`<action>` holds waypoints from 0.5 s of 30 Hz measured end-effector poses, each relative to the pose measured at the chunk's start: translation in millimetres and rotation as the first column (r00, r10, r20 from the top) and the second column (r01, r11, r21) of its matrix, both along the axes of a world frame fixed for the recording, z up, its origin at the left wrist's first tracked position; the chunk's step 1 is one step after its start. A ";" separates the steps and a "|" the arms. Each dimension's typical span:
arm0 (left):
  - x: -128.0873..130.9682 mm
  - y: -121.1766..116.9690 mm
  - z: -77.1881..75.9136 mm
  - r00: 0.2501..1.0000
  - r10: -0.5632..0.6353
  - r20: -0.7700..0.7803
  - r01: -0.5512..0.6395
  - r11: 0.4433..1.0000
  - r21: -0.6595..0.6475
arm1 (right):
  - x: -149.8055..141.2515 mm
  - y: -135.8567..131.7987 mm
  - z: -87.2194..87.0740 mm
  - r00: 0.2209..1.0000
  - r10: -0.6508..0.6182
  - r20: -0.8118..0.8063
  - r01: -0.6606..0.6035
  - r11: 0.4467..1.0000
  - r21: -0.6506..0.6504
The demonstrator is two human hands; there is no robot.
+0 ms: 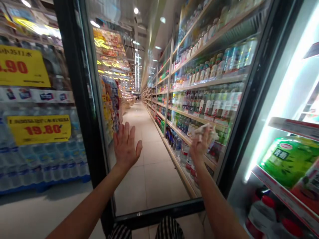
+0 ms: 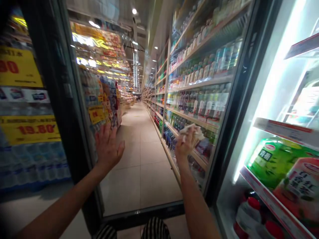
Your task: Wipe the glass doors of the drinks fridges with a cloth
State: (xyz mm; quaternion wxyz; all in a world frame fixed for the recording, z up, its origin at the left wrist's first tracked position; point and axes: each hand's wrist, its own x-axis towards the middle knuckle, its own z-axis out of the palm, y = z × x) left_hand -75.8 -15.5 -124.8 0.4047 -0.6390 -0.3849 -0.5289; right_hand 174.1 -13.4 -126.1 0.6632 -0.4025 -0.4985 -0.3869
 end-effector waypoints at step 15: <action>-4.9 -9.4 -50.5 0.998 -0.018 -0.065 0.011 0.994 -0.109 | -25.7 -0.2 -27.2 0.998 -0.023 -0.054 0.023 1.000 0.011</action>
